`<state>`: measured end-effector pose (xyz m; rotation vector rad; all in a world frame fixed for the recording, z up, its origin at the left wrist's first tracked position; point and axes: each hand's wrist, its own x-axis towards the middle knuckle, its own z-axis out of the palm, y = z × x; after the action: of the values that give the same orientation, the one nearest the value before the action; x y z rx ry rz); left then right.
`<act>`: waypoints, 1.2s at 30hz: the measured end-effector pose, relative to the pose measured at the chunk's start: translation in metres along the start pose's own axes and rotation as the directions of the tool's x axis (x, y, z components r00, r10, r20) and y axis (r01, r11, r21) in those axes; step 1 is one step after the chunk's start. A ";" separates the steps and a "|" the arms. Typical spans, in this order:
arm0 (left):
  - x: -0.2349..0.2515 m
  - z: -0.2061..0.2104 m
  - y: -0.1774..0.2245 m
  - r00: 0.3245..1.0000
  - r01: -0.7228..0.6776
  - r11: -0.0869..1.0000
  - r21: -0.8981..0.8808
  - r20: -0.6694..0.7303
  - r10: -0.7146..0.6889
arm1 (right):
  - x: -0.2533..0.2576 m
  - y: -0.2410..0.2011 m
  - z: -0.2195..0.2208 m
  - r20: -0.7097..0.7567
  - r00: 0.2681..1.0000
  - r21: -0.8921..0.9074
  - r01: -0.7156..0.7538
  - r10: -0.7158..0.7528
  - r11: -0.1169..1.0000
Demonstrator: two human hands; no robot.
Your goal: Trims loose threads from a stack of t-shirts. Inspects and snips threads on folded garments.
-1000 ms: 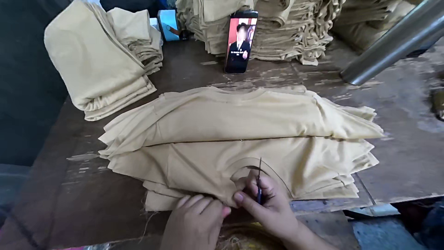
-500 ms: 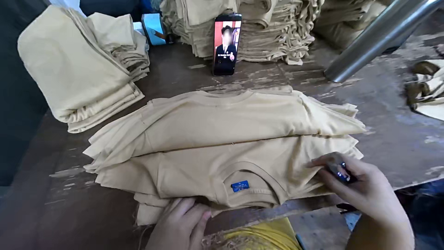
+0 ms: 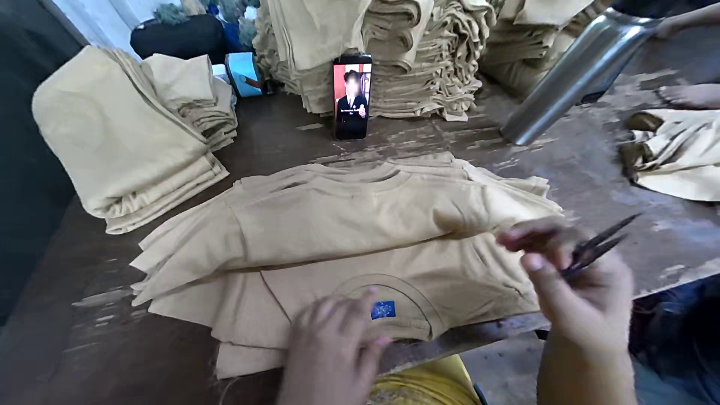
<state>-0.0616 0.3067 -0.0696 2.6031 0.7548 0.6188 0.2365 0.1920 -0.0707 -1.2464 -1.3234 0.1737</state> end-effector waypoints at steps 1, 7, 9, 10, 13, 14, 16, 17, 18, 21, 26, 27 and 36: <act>0.001 0.020 0.010 0.997 -0.052 0.999 -0.002 0.049 0.052 | -0.010 0.002 0.006 0.043 0.999 0.018 -0.030 0.029 0.999; 0.016 0.080 0.044 0.969 -0.237 0.912 -0.334 -0.010 0.248 | -0.053 -0.006 0.037 0.087 0.994 0.149 -0.077 0.064 0.986; 0.022 0.080 0.051 0.991 -0.131 0.718 -0.683 -0.116 0.071 | -0.060 -0.014 0.045 0.041 0.999 0.090 -0.025 0.022 0.996; 0.025 0.077 0.053 0.992 -0.080 0.593 -0.802 -0.121 -0.030 | -0.063 -0.017 0.048 0.011 1.000 0.017 0.018 -0.018 1.000; 0.035 0.073 0.052 0.973 -0.026 0.364 -0.931 -0.107 -0.204 | -0.068 -0.018 0.055 0.024 0.984 -0.199 0.179 -0.178 0.963; 0.036 0.073 0.051 0.972 -0.033 0.333 -0.942 -0.107 -0.207 | -0.069 -0.017 0.058 0.043 0.974 -0.238 0.226 -0.222 0.945; 0.034 0.073 0.051 0.977 -0.053 0.328 -0.943 -0.116 -0.176 | -0.070 -0.015 0.063 0.067 0.957 -0.290 0.289 -0.282 0.912; 0.032 0.072 0.052 0.980 -0.058 0.352 -0.934 -0.120 -0.159 | -0.070 -0.014 0.064 0.070 0.950 -0.308 0.311 -0.304 0.899; 0.031 0.071 0.052 0.983 -0.056 0.383 -0.922 -0.117 -0.139 | -0.070 -0.014 0.064 0.069 0.946 -0.327 0.322 -0.317 0.889; 0.024 0.064 0.053 0.995 -0.034 0.444 -0.895 -0.074 -0.074 | -0.070 -0.013 0.061 0.079 0.949 -0.336 0.315 -0.307 0.888; 0.021 0.066 0.052 0.990 -0.122 0.676 -0.727 -0.138 0.031 | -0.071 -0.016 0.054 0.074 0.960 -0.273 0.278 -0.268 0.921; 0.022 0.069 0.052 0.983 -0.151 0.725 -0.672 -0.181 0.037 | -0.071 -0.019 0.053 0.078 0.964 -0.246 0.264 -0.253 0.932; 0.023 0.081 0.043 0.971 -0.172 0.538 -0.825 -0.235 -0.050 | -0.079 -0.014 0.032 0.153 0.987 -0.168 -0.013 0.039 0.986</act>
<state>0.0145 0.2685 -0.1109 1.6470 0.2732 1.0167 0.1781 0.1491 -0.1169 -1.4150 -1.4803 0.1851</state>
